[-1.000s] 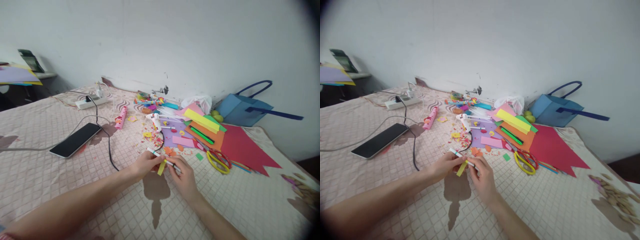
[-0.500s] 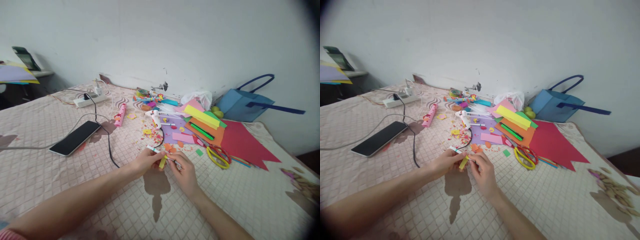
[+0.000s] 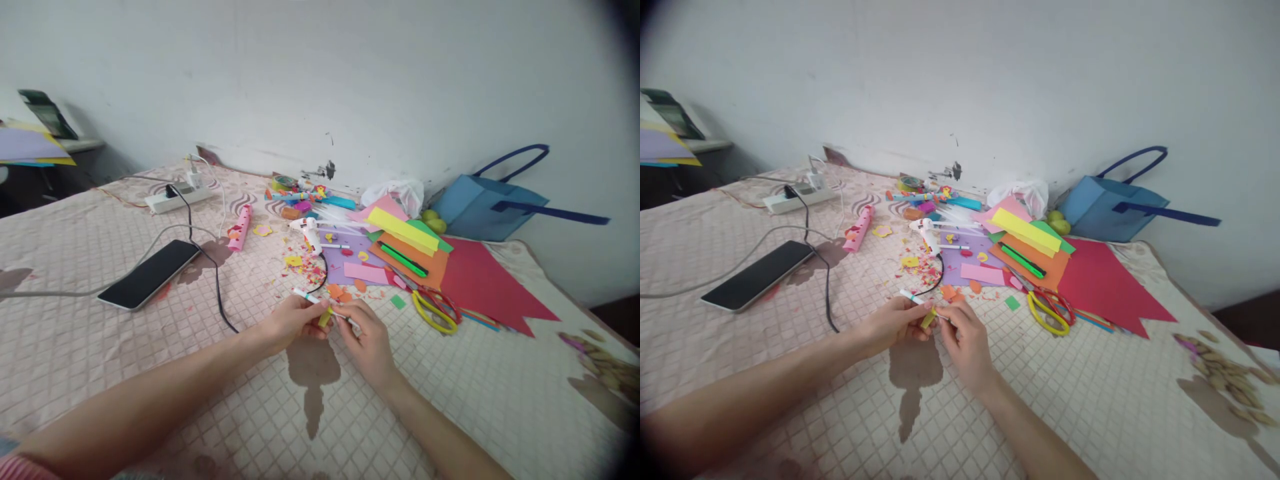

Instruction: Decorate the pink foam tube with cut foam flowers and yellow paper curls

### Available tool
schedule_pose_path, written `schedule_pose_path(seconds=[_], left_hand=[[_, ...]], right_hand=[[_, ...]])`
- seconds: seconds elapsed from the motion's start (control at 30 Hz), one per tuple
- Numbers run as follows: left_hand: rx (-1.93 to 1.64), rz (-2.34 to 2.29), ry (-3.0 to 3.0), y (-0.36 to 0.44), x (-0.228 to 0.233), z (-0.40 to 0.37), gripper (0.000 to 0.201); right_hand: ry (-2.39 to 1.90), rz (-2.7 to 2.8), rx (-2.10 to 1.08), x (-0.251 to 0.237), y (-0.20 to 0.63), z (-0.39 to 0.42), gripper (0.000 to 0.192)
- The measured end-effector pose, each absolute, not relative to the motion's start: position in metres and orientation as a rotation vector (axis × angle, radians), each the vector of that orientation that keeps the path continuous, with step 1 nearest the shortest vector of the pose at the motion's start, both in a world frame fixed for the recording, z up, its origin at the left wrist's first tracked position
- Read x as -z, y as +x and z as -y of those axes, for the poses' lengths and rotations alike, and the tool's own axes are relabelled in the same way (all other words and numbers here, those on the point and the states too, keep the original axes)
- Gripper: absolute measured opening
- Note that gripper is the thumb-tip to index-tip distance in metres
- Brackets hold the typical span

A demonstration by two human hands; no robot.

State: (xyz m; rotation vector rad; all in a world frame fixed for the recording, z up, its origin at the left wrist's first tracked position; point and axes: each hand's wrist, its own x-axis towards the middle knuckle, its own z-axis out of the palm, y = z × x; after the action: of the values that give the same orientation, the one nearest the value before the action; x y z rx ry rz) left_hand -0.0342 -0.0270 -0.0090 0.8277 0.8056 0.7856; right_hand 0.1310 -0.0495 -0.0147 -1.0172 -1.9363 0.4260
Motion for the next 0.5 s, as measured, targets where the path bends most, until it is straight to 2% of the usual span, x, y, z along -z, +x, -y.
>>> schedule_pose_path(seconds=[0.17, 0.33, 0.5], left_hand=[[-0.815, -0.789, 0.823, -0.0345, 0.009, 0.0257, 0.039], [-0.845, -0.797, 0.876, -0.0353, 0.007, 0.0252, 0.04], [-0.818, -0.819, 0.856, -0.0351, 0.0047, 0.0267, 0.043]], right_hand=[[-1.008, 1.958, -0.411, 0.0137, 0.1297, 0.0505, 0.021], [-1.069, 1.872, -0.603, 0.0144, 0.1285, 0.0511, 0.02], [-1.044, 1.887, -0.498, 0.0153, 0.1297, 0.0497, 0.017]])
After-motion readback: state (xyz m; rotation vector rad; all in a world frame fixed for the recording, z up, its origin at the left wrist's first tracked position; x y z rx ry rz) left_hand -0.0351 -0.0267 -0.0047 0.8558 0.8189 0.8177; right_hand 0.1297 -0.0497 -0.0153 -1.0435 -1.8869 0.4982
